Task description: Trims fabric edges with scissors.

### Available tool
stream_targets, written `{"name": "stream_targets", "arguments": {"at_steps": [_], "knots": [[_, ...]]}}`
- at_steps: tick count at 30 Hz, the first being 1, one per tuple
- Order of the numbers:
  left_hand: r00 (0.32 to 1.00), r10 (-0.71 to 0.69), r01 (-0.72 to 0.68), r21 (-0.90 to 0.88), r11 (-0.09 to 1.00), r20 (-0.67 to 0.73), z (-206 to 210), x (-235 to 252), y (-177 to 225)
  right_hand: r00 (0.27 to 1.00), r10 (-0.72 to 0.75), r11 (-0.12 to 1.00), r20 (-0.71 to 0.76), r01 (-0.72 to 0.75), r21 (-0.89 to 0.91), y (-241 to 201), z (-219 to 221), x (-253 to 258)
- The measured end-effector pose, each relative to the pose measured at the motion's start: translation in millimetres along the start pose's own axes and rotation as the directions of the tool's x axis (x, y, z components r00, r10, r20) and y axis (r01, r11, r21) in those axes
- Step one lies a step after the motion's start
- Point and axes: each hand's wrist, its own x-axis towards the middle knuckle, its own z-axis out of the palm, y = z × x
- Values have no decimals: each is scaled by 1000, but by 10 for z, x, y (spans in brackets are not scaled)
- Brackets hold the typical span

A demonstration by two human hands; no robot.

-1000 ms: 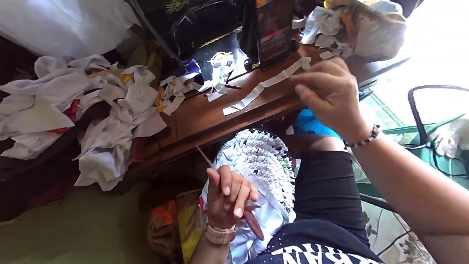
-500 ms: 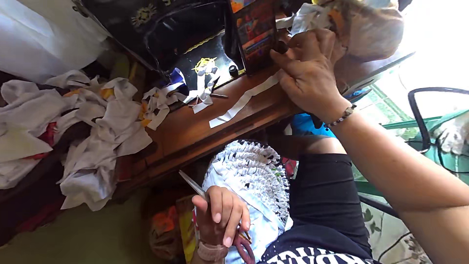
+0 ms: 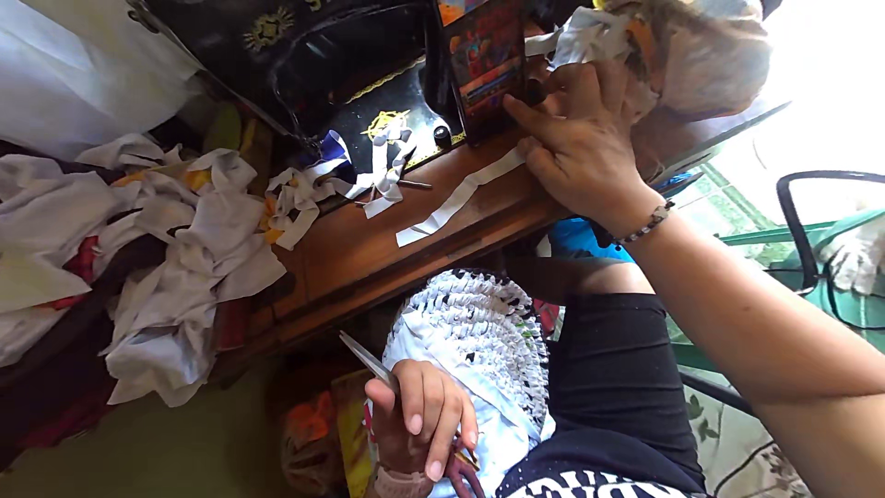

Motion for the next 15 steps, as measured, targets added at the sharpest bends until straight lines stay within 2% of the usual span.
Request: {"name": "stream_targets", "arguments": {"at_steps": [5, 15], "knots": [[1000, -7, 7, -23, 1000, 7, -21, -7, 2, 995, -13, 999, -102, 17, 40, 20, 12, -27], [1000, -1, 2, -22, 1000, 17, -15, -1, -3, 998, 20, 1000, -66, -21, -8, -7, 12, -12]]}}
